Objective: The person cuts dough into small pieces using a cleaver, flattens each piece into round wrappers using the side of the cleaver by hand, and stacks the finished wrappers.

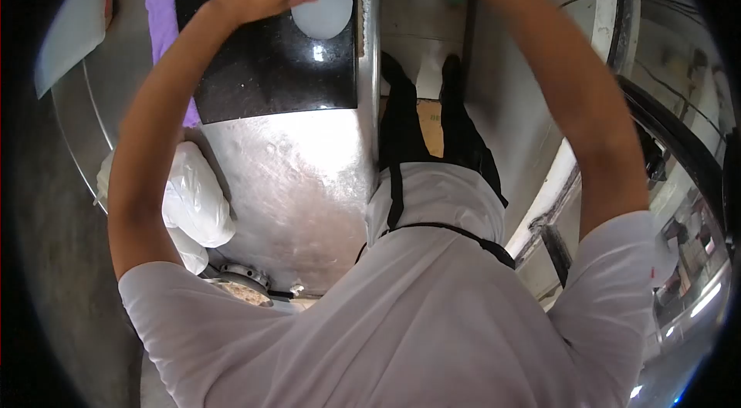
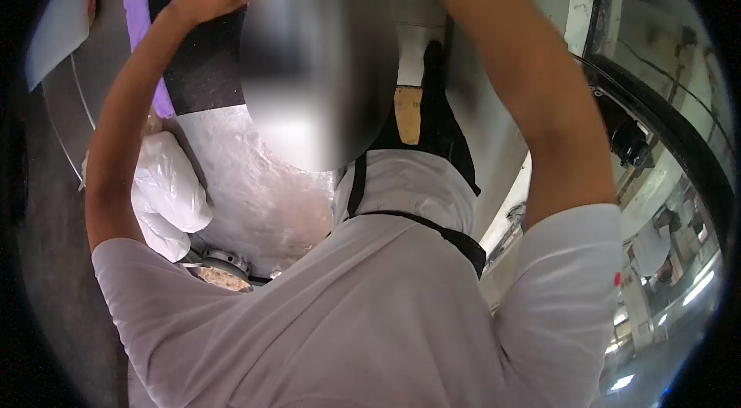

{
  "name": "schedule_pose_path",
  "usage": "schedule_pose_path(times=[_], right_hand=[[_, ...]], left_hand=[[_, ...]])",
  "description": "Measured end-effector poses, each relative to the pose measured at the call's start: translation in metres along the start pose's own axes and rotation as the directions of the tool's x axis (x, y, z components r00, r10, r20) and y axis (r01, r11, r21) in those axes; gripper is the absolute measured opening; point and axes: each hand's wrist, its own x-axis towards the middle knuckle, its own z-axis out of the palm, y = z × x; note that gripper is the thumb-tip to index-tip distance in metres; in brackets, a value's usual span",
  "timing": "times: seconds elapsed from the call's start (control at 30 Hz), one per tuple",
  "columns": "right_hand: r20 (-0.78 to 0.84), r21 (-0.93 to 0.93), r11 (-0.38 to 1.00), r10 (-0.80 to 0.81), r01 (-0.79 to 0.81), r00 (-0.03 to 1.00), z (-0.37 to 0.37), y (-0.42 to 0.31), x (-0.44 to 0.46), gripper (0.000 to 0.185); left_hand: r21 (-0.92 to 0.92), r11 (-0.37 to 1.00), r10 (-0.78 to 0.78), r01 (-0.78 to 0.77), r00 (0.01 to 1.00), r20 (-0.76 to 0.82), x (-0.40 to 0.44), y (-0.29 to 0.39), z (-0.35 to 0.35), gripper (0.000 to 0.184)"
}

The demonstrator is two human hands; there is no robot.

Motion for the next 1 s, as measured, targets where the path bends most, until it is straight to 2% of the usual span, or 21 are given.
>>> schedule_pose_path(times=[0.03, 0.07, 0.13, 0.17, 0.2, 0.23, 0.27, 0.3, 0.33, 0.37, 0.43, 0.47, 0.5, 0.57, 0.6, 0.67, 0.73, 0.8, 0.9, 0.97, 1.0], right_hand=[[0.105, -0.21, 0.975, 0.093, -0.07, 0.99, 0.017, 0.038, -0.051, 0.078], [0.18, -0.063, 0.951, 0.31, -0.304, 0.933, 0.027, 0.006, -0.102, 0.074], [0.301, 0.142, 0.65, 0.69, -0.747, 0.658, 0.047, -0.068, -0.204, 0.066], [0.145, 0.04, 0.906, 0.411, -0.421, 0.9, 0.062, -0.062, -0.264, 0.067], [0.231, 0.003, 0.846, 0.518, -0.533, 0.824, 0.061, -0.076, -0.296, 0.067], [0.312, -0.055, 0.776, 0.611, -0.628, 0.728, 0.059, -0.092, -0.328, 0.067], [0.349, 0.045, 0.728, 0.63, -0.684, 0.694, 0.05, -0.113, -0.333, 0.064], [0.347, 0.04, 0.737, 0.623, -0.675, 0.701, 0.042, -0.116, -0.331, 0.064], [0.311, 0.014, 0.717, 0.659, -0.697, 0.685, 0.034, -0.117, -0.331, 0.062], [0.27, -0.01, 0.693, 0.696, -0.721, 0.666, 0.026, -0.117, -0.331, 0.06], [0.137, -0.12, 0.778, 0.629, -0.617, 0.766, 0.004, -0.102, -0.297, 0.057], [0.075, -0.164, 0.799, 0.595, -0.579, 0.8, -0.01, -0.107, -0.265, 0.055], [0.02, -0.142, 0.817, 0.566, -0.558, 0.824, -0.017, -0.093, -0.243, 0.054], [-0.093, -0.215, 0.914, 0.332, -0.345, 0.939, -0.026, -0.06, -0.187, 0.05], [-0.132, -0.32, 0.936, 0.109, -0.146, 0.985, -0.03, -0.047, -0.155, 0.047], [0.061, -0.265, 0.936, 0.257, -0.232, 0.965, -0.034, -0.033, -0.088, 0.045], [0.062, -0.295, 0.951, 0.116, -0.093, 0.991, -0.012, -0.018, -0.047, 0.044], [0.136, -0.218, 0.964, 0.185, -0.153, 0.973, 0.024, -0.029, -0.042, 0.045], [0.117, -0.022, 0.998, 0.064, -0.062, 0.991, 0.069, -0.056, -0.097, 0.048], [0.333, 0.047, 0.998, 0.016, -0.033, 0.943, 0.08, -0.043, -0.149, 0.059], [0.392, -0.02, 0.992, 0.123, -0.126, 0.912, 0.076, -0.063, -0.168, 0.054]], left_hand=[[0.114, 0.993, -0.002, -0.01, 0.994, 0.108, -0.009, 0.007, 0.01, 0.074], [0.098, 0.993, 0.058, -0.062, 0.998, 0.035, -0.007, 0.01, 0.011, 0.063], [0.112, 0.993, 0.018, -0.029, 0.995, 0.103, 0.002, 0.013, 0.01, 0.055], [0.12, 0.993, -0.02, -0.001, 0.985, 0.173, 0.007, 0.011, 0.008, 0.047], [0.207, 0.974, 0.064, -0.095, 0.986, 0.152, 0.01, 0.009, 0.007, 0.034], [0.211, 0.974, 0.049, -0.08, 0.988, 0.146, 0.013, 0.006, 0.011, 0.034], [0.193, 0.981, -0.022, -0.019, 0.978, 0.206, 0.017, 0.001, 0.017, 0.036], [0.178, 0.983, -0.086, 0.038, 0.96, 0.267, 0.024, 0.0, 0.017, 0.039], [0.22, 0.973, -0.169, 0.068, 0.862, 0.478, 0.036, 0.008, -0.004, 0.042], [0.23, 0.971, -0.173, 0.069, 0.866, 0.47, 0.037, 0.005, -0.003, 0.042], [0.165, 0.979, -0.18, 0.117, 0.878, 0.444, 0.037, 0.0, 0.01, 0.029], [0.113, 0.992, -0.073, 0.061, 0.992, 0.106, 0.023, -0.001, 0.019, 0.018], [0.123, 0.99, -0.075, 0.063, 0.992, 0.097, 0.022, -0.002, 0.017, 0.018], [0.091, 0.992, -0.099, 0.09, 0.99, 0.105, 0.018, -0.001, 0.013, 0.016], [0.098, 0.991, -0.106, 0.096, 0.989, 0.104, 0.016, 0.0, 0.011, 0.016], [0.086, 0.99, -0.126, 0.116, 0.984, 0.129, 0.015, 0.003, 0.008, 0.015], [0.061, 0.989, -0.14, 0.134, 0.985, 0.104, 0.012, 0.006, 0.008, 0.015], [0.031, 0.988, -0.156, 0.154, 0.985, 0.076, 0.011, 0.011, 0.002, 0.015], [-0.023, 0.964, -0.253, 0.266, 0.937, 0.241, 0.003, 0.025, -0.015, 0.016], [-0.172, 0.931, -0.278, 0.323, 0.929, 0.243, -0.005, 0.036, -0.032, 0.019], [-0.243, 0.886, -0.332, 0.395, 0.906, 0.262, -0.01, 0.042, -0.043, 0.023]])
